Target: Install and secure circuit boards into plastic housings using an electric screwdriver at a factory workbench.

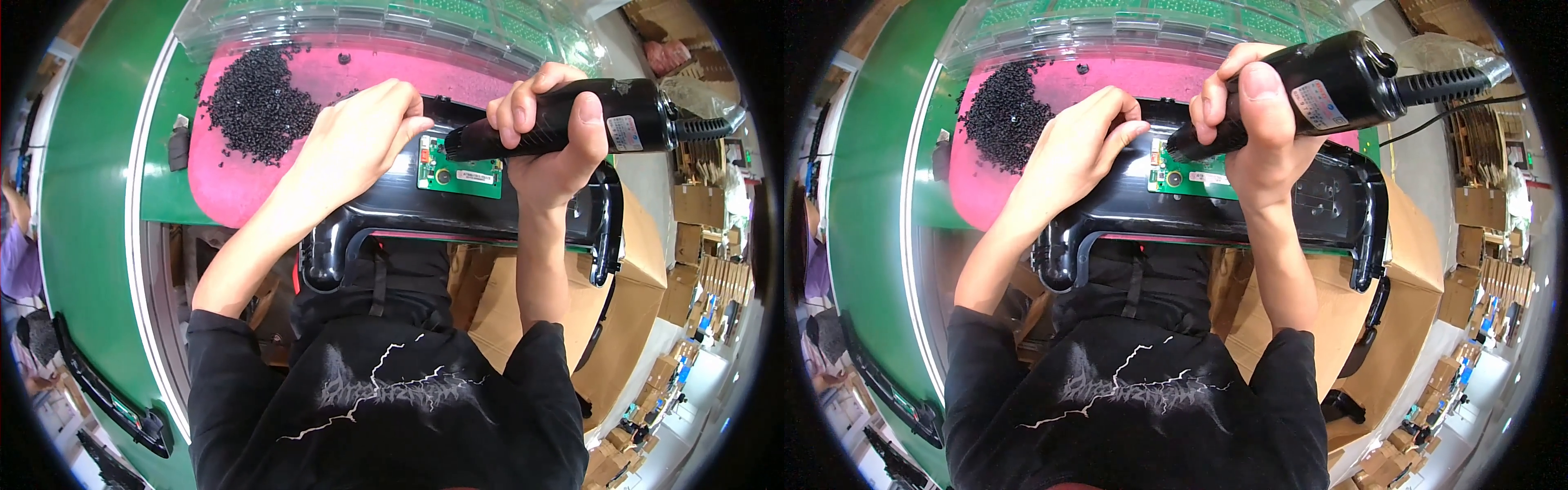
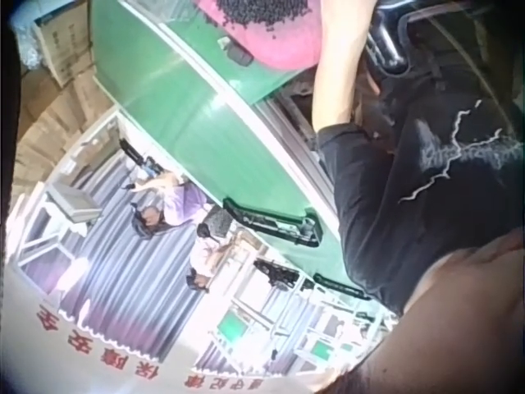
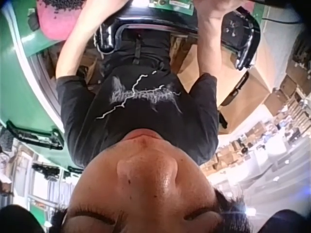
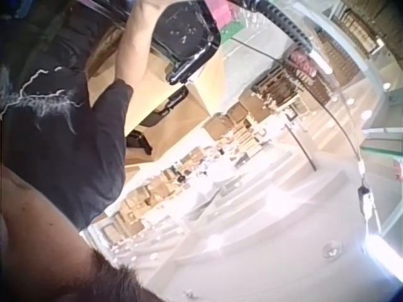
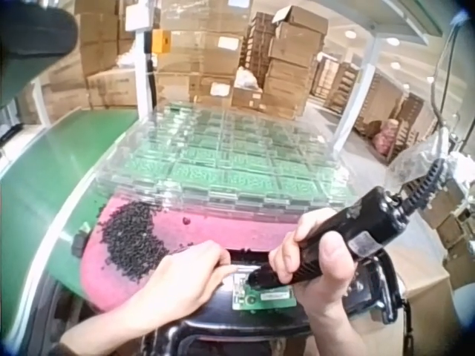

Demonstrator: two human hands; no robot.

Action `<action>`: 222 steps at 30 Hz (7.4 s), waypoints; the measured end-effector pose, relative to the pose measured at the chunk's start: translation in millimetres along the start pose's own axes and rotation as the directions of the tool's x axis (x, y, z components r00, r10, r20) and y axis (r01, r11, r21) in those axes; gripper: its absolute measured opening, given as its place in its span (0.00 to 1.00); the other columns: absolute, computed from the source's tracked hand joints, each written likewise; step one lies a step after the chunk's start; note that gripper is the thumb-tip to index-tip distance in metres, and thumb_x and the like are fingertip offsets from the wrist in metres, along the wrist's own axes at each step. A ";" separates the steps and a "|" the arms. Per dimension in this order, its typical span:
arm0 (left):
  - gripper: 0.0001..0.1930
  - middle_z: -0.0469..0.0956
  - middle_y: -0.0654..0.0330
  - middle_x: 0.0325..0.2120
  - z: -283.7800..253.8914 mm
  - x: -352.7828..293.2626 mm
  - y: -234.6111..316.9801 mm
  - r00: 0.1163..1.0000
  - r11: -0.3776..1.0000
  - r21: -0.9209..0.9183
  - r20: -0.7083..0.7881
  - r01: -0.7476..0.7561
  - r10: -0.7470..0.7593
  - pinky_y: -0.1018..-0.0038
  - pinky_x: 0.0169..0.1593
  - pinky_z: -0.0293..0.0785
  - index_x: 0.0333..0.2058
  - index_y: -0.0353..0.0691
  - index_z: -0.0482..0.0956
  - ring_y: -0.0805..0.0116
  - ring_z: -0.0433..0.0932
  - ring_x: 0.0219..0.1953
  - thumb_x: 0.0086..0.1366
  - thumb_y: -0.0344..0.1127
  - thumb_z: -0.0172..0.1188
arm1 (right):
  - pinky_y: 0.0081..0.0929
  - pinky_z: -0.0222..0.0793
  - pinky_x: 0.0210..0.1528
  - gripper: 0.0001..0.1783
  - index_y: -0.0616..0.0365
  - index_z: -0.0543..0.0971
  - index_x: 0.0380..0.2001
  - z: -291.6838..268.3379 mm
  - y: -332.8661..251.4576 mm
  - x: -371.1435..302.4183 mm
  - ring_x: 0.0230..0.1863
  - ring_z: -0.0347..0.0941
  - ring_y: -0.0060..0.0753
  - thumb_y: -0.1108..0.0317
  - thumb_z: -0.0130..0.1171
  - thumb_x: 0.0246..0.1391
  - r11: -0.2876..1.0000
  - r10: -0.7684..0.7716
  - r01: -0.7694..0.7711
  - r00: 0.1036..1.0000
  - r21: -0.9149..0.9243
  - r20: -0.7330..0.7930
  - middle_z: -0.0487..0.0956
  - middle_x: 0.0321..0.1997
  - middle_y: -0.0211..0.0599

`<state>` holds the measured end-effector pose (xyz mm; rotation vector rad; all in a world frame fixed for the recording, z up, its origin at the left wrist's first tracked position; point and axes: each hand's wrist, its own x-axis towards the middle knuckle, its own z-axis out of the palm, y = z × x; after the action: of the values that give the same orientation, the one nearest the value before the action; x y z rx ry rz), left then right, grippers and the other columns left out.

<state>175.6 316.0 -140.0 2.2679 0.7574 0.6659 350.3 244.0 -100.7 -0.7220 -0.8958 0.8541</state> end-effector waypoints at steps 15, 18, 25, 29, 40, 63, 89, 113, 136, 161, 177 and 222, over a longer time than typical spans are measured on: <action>0.11 0.76 0.56 0.28 0.7 -4.7 -11.8 0.970 0.985 0.030 0.179 -0.173 0.165 0.64 0.37 0.73 0.32 0.37 0.74 0.55 0.78 0.34 0.59 0.38 0.63 | 0.26 0.57 0.26 0.28 0.60 0.71 0.37 2.2 2.8 -4.9 0.17 0.60 0.23 0.41 0.52 0.55 0.993 0.043 -0.027 0.990 -0.113 0.137 0.68 0.20 0.30; 0.10 0.77 0.56 0.28 4.1 -4.8 -14.7 0.953 0.971 0.008 0.198 -0.237 0.231 0.64 0.37 0.74 0.33 0.37 0.75 0.55 0.78 0.34 0.59 0.37 0.63 | 0.25 0.54 0.25 0.33 0.58 0.72 0.36 1.8 -7.6 -9.5 0.16 0.58 0.22 0.35 0.51 0.52 0.996 -0.062 0.053 0.990 0.073 0.125 0.67 0.20 0.27; 0.07 0.78 0.56 0.29 0.4 -1.6 -16.4 0.934 0.935 -0.128 0.097 -0.331 0.344 0.66 0.38 0.75 0.33 0.36 0.76 0.55 0.78 0.34 0.57 0.31 0.63 | 0.23 0.54 0.24 0.35 0.56 0.74 0.34 10.0 -29.9 -11.4 0.15 0.57 0.21 0.30 0.52 0.48 0.985 -0.140 0.132 0.988 0.112 0.069 0.67 0.19 0.25; 0.07 0.78 0.55 0.29 -2.4 0.1 -15.8 0.936 0.928 -0.172 0.073 -0.329 0.346 0.66 0.36 0.75 0.32 0.35 0.77 0.55 0.79 0.33 0.55 0.28 0.64 | 0.23 0.55 0.23 0.36 0.55 0.75 0.34 10.1 -30.2 -14.0 0.14 0.57 0.20 0.29 0.52 0.47 0.981 -0.155 0.151 0.988 0.124 0.016 0.67 0.19 0.24; 0.07 0.80 0.56 0.27 -1.7 2.3 -12.0 0.932 0.928 -0.188 0.108 -0.323 0.346 0.70 0.32 0.75 0.31 0.33 0.78 0.59 0.80 0.29 0.54 0.28 0.66 | 0.24 0.56 0.26 0.37 0.55 0.75 0.37 2.4 -29.9 -20.1 0.16 0.59 0.21 0.28 0.51 0.49 0.967 -0.226 0.210 0.969 0.147 0.102 0.68 0.21 0.25; 0.09 0.80 0.51 0.32 0.5 2.1 -9.1 0.915 0.905 -0.261 0.134 -0.337 0.380 0.68 0.42 0.76 0.38 0.31 0.78 0.56 0.80 0.37 0.57 0.21 0.59 | 0.28 0.62 0.25 0.40 0.58 0.70 0.38 2.0 -29.3 -28.3 0.17 0.64 0.25 0.26 0.49 0.50 0.976 -0.178 0.155 0.972 0.152 0.153 0.69 0.20 0.30; 0.12 0.80 0.62 0.32 2.1 4.7 2.6 0.875 0.917 -0.090 0.275 -0.390 0.399 0.66 0.42 0.76 0.33 0.37 0.80 0.60 0.76 0.38 0.52 0.36 0.67 | 0.25 0.60 0.24 0.32 0.61 0.67 0.34 15.5 -29.7 -35.3 0.16 0.61 0.23 0.37 0.52 0.53 0.975 0.052 -0.028 0.993 -0.219 0.103 0.67 0.18 0.31; 0.10 0.80 0.58 0.31 -1.2 1.0 4.2 0.934 0.967 -0.003 0.258 -0.255 0.247 0.68 0.41 0.76 0.32 0.37 0.80 0.59 0.79 0.37 0.53 0.34 0.67 | 0.27 0.59 0.23 0.33 0.58 0.69 0.36 21.5 -35.4 -39.3 0.16 0.62 0.22 0.34 0.53 0.53 0.987 -0.033 0.041 0.998 -0.156 0.053 0.68 0.19 0.28; 0.14 0.74 0.54 0.48 2.6 7.0 8.8 0.914 0.968 0.012 0.332 -0.250 0.232 0.61 0.62 0.61 0.45 0.37 0.75 0.54 0.71 0.54 0.61 0.32 0.59 | 0.23 0.56 0.20 0.29 0.61 0.69 0.35 -39.3 -64.1 -38.7 0.15 0.60 0.23 0.41 0.53 0.54 0.947 -0.064 0.056 0.998 -0.317 -0.014 0.68 0.18 0.31; 0.15 0.71 0.68 0.12 -66.7 -57.6 15.3 0.863 0.885 -0.321 -0.271 0.336 -0.426 0.82 0.16 0.57 0.21 0.36 0.75 0.84 0.65 0.13 0.69 0.32 0.54 | 0.45 0.71 0.56 0.10 0.63 0.73 0.40 -62.7 -98.7 -17.1 0.49 0.72 0.33 0.68 0.58 0.58 0.955 0.222 -0.078 0.828 0.287 -0.514 0.74 0.44 0.39; 0.25 0.76 0.43 0.48 -1.6 -164.5 37.8 0.701 -0.282 -0.722 0.687 0.631 -0.191 0.65 0.46 0.79 0.57 0.31 0.66 0.54 0.78 0.49 0.65 0.41 0.50 | 0.25 0.48 0.19 0.07 0.53 0.77 0.18 149.7 -146.4 -26.9 0.20 0.67 0.29 0.66 0.65 0.33 0.296 0.247 0.953 -0.014 -0.062 0.969 0.71 0.19 0.21; 0.10 0.71 0.59 0.31 -93.1 -80.6 -30.1 0.851 0.791 -0.608 -0.451 -0.073 -0.268 0.73 0.42 0.63 0.42 0.35 0.71 0.69 0.69 0.37 0.67 0.30 0.44 | 0.41 0.74 0.37 0.11 0.53 0.77 0.37 -305.8 -237.1 -261.9 0.35 0.78 0.47 0.62 0.54 0.53 -0.186 -0.519 -0.608 0.728 -0.772 -0.448 0.81 0.32 0.41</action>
<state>50.5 319.8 -120.0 1.4424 0.7579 1.2933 601.1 -148.7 -136.2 -2.4578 -0.6059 -0.5398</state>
